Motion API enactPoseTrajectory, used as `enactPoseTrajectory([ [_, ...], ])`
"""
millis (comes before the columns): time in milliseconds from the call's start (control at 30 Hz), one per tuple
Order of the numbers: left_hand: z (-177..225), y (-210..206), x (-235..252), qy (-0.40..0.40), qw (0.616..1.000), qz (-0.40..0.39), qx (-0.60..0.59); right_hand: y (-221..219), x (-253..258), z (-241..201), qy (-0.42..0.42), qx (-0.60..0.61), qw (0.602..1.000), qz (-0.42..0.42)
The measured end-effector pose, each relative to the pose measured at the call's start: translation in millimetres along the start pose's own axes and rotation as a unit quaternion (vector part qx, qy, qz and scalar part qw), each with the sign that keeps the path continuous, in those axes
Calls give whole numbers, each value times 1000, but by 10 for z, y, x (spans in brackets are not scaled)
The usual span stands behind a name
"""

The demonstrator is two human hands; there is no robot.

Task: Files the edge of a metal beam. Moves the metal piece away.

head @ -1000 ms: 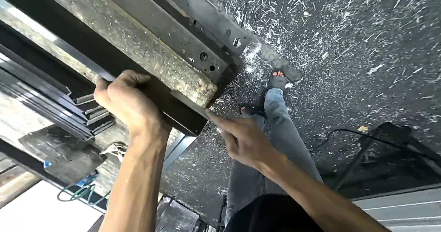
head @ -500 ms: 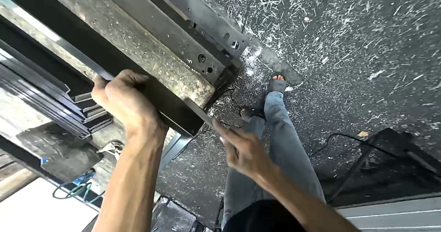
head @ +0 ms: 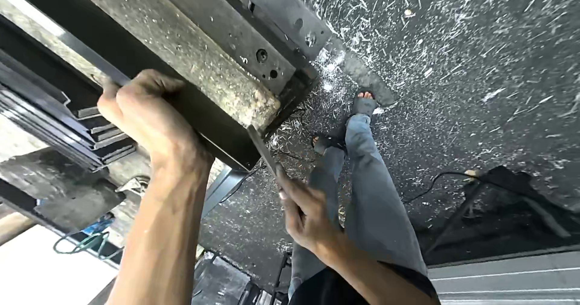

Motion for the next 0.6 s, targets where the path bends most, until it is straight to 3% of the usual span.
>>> enactPoseTrajectory([
  [133, 32, 10, -18, 8, 1000, 11, 1, -52, 274, -43, 21, 11, 1000, 10],
  [300, 44, 27, -28, 13, 1000, 10, -5, 9, -229, -18, -26, 15, 1000, 0],
  [400, 36, 38, -19, 17, 1000, 19, -9, 156, 61, -152, -29, -67, 996, -54],
  [500, 44, 70, -12, 21, 1000, 17, -11, 528, 161, -449, -105, -95, 979, -143],
  [600, 34, 42, 29, 36, 998, 28, -34, 880, -115, -650, -289, -32, 941, -171],
])
Point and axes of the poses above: each hand's wrist, its own x-axis towards the middle knuckle, its own y-axis out of the back of the hand, z = x × y, the point moved 3 cm from there along x, towards the middle knuckle, and after that the axes turned 5 degrees about -y, right-handed, at the moved point
